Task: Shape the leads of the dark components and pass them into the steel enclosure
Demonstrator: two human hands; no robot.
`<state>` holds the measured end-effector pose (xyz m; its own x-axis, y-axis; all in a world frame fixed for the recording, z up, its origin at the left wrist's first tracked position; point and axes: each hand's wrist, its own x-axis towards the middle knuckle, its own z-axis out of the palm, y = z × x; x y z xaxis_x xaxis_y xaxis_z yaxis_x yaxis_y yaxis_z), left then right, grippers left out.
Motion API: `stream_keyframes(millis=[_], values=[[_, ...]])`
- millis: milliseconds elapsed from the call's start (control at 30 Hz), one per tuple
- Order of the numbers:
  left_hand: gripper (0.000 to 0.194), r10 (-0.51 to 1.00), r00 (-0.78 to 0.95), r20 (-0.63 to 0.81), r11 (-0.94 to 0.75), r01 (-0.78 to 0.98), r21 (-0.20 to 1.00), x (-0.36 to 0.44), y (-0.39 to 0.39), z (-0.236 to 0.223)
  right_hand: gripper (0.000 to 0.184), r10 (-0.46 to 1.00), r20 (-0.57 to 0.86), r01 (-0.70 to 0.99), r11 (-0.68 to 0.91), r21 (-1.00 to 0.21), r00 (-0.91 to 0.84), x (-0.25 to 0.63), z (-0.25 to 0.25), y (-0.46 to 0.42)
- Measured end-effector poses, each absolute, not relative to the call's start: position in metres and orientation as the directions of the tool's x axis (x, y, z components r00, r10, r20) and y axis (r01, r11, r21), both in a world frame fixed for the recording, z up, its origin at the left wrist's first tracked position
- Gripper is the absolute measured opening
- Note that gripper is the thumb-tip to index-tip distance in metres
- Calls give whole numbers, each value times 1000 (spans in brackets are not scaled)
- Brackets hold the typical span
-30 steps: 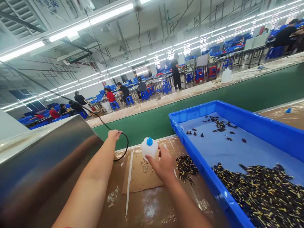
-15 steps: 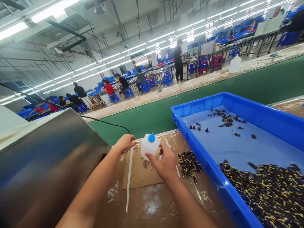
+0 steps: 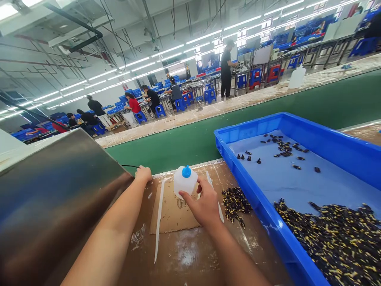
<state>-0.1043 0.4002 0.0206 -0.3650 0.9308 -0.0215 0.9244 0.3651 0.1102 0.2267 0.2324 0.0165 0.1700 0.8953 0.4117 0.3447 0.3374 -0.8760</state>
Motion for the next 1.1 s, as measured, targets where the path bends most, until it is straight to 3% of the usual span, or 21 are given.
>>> stream_keyframes(millis=[167,333,567,733,867,933,1100], values=[[29,948,-307,-81,305,952,-35,-101,404,20,49,907,388,330,322,-888,161,226,17,231],[32,927,-330,-181,325,944,-53,-99,404,16,49,921,358,334,292,-896,155,225,16,230],[30,892,-407,-199,403,913,-62,-99,394,22,50,916,378,340,316,-886,133,221,11,229],[30,924,-360,-130,370,927,61,-87,375,36,49,909,386,311,324,-893,160,222,9,230],[19,968,-238,79,217,951,219,-64,334,48,51,887,383,265,316,-911,258,232,8,235],[23,964,-192,184,133,947,291,-49,305,49,54,859,397,264,321,-909,322,241,10,241],[33,944,-146,296,10,909,418,-26,236,28,55,823,426,423,256,-869,377,264,28,274]])
